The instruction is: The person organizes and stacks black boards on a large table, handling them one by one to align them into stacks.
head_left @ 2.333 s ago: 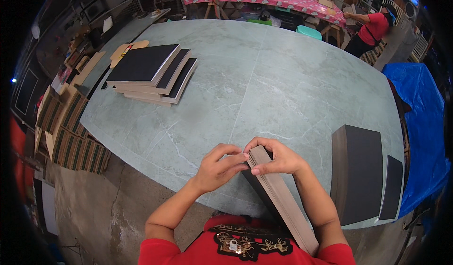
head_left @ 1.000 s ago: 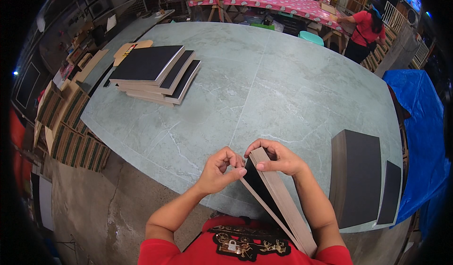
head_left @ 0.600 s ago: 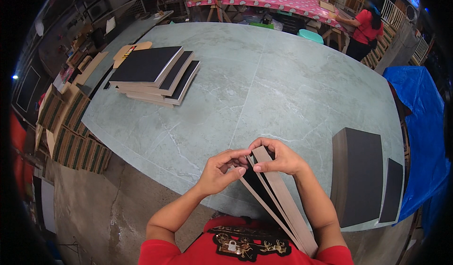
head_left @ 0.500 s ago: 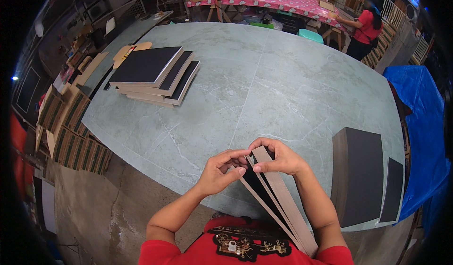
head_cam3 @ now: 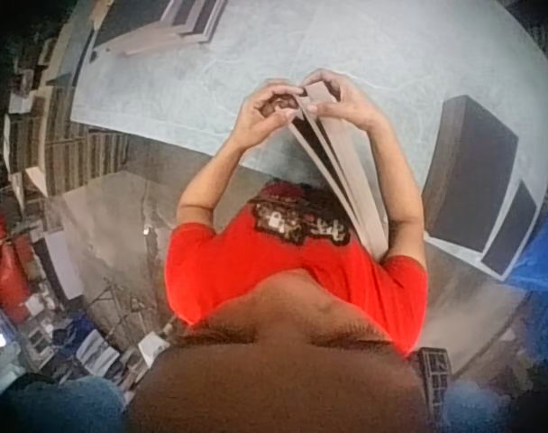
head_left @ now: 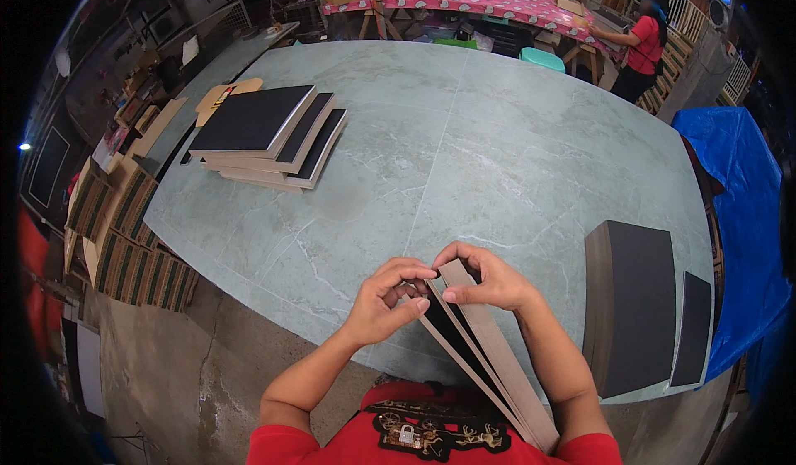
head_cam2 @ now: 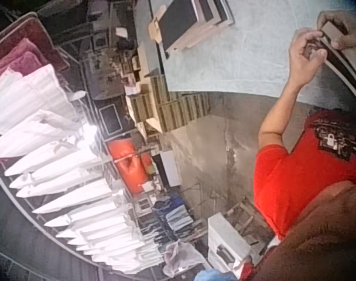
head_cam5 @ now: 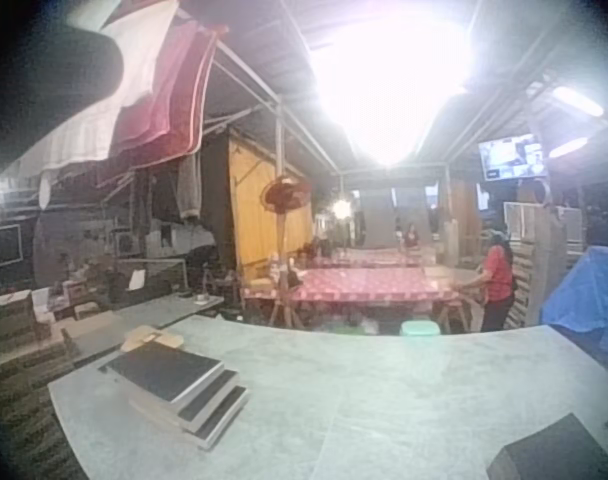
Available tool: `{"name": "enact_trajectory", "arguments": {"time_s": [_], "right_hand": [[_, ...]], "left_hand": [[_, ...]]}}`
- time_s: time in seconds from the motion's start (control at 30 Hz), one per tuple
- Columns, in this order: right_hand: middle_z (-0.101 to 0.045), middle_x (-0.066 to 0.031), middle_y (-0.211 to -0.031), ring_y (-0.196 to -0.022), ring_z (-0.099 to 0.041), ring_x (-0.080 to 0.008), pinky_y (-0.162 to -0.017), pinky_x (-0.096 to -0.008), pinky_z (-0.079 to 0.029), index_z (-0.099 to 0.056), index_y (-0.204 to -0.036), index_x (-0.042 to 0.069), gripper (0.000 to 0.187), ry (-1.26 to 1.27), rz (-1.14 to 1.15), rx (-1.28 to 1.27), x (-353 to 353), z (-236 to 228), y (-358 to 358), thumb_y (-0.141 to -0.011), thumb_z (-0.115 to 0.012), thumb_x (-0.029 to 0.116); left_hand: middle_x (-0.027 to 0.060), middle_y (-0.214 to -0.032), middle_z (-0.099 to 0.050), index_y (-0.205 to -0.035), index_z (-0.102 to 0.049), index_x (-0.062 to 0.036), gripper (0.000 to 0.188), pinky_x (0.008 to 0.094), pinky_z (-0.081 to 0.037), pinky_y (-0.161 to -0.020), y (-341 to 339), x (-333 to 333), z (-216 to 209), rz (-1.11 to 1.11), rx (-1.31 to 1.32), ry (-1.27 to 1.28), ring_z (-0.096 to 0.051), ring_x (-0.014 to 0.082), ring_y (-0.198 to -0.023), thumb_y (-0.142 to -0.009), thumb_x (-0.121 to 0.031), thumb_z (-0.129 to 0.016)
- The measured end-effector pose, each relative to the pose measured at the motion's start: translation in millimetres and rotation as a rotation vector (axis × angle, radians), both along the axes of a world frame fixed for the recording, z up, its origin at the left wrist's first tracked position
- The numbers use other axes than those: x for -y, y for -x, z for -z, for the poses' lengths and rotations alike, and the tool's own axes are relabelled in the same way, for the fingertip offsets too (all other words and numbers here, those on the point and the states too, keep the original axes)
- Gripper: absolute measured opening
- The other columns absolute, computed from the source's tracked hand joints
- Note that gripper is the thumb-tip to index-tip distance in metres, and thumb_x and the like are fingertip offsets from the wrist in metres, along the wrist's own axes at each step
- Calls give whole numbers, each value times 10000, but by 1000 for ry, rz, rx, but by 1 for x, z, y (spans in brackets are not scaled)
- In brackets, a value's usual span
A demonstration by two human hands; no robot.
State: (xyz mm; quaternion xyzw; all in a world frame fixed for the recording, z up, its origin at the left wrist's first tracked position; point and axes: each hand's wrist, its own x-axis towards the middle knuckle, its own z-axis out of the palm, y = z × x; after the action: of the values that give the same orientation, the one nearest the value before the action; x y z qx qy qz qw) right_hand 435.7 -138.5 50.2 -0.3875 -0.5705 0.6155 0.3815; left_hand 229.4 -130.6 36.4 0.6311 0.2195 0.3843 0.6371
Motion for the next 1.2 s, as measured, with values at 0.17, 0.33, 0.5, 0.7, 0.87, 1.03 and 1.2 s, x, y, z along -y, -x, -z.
{"name": "enact_trajectory", "arguments": {"time_s": [0.17,0.33,0.5,0.7,0.87,1.03,1.2], "right_hand": [[-538,16,-829,-780,-478,-76,-715,-223,-355,-546,-983,71,450,-2,-7,40,0,-5,-1,-621,-766,226],[-525,23,-816,-759,-462,-69,-693,-220,-346,-544,-978,67,451,-13,-1,5,-1,1,0,-621,-769,227],[-573,-16,-890,-852,-514,-108,-794,-257,-377,-544,-986,64,450,-24,-15,9,-2,4,-1,-628,-768,219],[-591,-35,-915,-898,-531,-134,-840,-283,-383,-553,-988,59,450,-27,-20,15,-2,6,0,-632,-770,231],[-588,-44,-902,-887,-529,-137,-822,-282,-389,-567,-982,48,431,-9,-15,21,-1,4,-2,-655,-763,250],[-586,-64,-906,-882,-520,-142,-807,-278,-393,-565,-996,36,464,-10,-19,33,-1,6,-4,-678,-758,313],[-586,-62,-898,-871,-519,-137,-795,-274,-395,-565,-1004,36,464,-7,-18,74,-2,8,-6,-679,-759,304]], "left_hand": [[78,-1114,-480,-1174,-485,-3,408,266,-442,-823,-1,2,4,9,47,94,-490,120,-943,-780,34,-583],[81,-1111,-496,-1205,-456,-1,444,274,-434,-837,-1,1,6,20,55,93,-492,120,-941,-782,33,-583],[76,-1077,-507,-1222,-456,-1,482,256,-436,-750,-1,3,4,-7,30,76,-507,109,-848,-771,-47,-618],[60,-1039,-464,-1233,-476,-10,471,239,-424,-745,0,0,-1,11,-65,-38,-479,103,-844,-776,-23,-589],[57,-1027,-424,-1252,-461,-13,483,228,-410,-787,2,1,-3,40,-74,-13,-452,100,-864,-782,56,-549],[53,-1031,-465,-1226,-491,-12,466,237,-429,-734,0,2,1,-8,-53,-2,-489,102,-835,-776,-57,-600],[59,-1028,-468,-1229,-489,-16,464,236,-431,-736,1,3,1,-16,-53,13,-490,104,-832,-780,-57,-597]]}}
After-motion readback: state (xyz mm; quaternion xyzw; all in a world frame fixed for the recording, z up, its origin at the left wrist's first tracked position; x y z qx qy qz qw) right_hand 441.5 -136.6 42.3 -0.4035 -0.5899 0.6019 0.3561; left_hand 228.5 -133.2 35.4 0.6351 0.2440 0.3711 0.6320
